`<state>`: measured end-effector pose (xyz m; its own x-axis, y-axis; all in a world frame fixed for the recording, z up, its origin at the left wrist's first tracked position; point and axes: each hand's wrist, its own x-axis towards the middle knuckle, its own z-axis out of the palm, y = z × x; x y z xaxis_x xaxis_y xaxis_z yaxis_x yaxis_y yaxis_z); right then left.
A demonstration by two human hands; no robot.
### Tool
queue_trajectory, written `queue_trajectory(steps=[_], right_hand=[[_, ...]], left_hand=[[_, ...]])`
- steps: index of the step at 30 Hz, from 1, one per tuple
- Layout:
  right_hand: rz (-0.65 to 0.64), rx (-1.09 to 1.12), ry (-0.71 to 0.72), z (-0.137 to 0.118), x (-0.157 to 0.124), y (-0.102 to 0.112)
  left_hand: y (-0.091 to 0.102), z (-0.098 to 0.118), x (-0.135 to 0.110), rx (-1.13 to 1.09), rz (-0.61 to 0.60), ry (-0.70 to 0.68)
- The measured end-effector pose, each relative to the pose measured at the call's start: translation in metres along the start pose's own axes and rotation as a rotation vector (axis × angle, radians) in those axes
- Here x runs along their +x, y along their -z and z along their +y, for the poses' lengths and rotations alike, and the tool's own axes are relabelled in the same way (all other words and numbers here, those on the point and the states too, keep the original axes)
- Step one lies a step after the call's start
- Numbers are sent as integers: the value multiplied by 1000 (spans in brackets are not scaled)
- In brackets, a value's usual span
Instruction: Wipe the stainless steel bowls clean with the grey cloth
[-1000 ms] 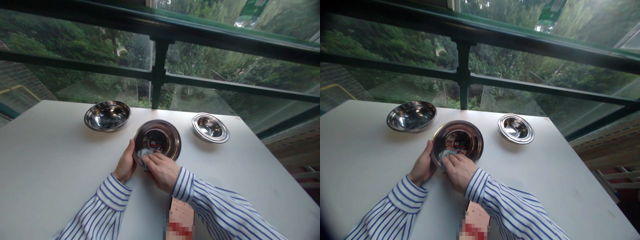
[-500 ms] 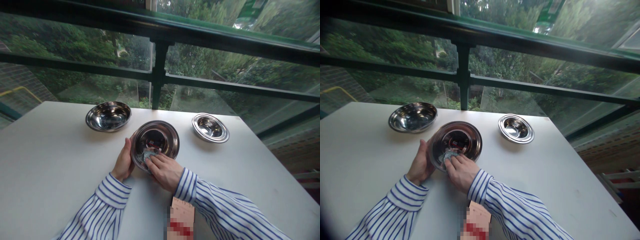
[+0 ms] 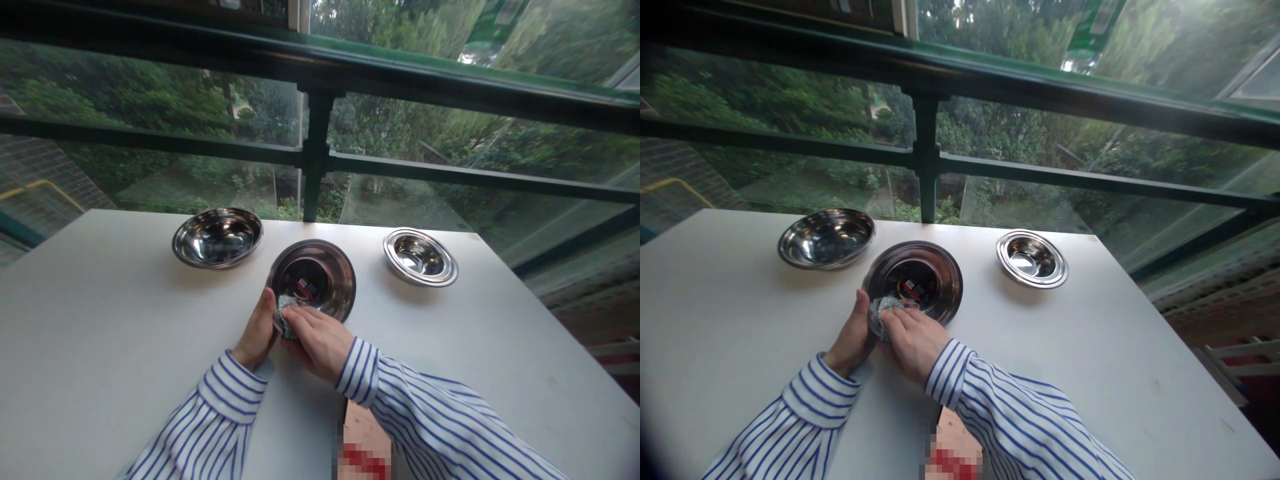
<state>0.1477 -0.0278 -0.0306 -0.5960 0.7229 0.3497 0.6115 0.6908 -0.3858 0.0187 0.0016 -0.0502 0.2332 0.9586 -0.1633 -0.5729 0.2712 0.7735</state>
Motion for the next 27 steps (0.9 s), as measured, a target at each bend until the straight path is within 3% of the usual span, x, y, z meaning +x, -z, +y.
queue_trajectory(steps=[3, 9, 12, 18, 24, 27], right_hand=[[-44, 13, -17, 1, 0, 2], [-250, -205, -29, 14, -17, 21], [-229, -167, -31, 13, -16, 22], [-40, 33, 2, 2, 0, 5], [-249, -151, -34, 9, -23, 27], [-282, -189, -28, 12, -30, 34]], left_hand=[[1, 1, 1, 9, 34, -25], [-3, 2, 2, 37, 39, -127], [-5, -1, 2, 42, 12, -131], [-1, -6, 0, 45, 60, -18], [-8, -2, 0, 7, -2, -91], [-9, -3, 0, 30, -12, -102]])
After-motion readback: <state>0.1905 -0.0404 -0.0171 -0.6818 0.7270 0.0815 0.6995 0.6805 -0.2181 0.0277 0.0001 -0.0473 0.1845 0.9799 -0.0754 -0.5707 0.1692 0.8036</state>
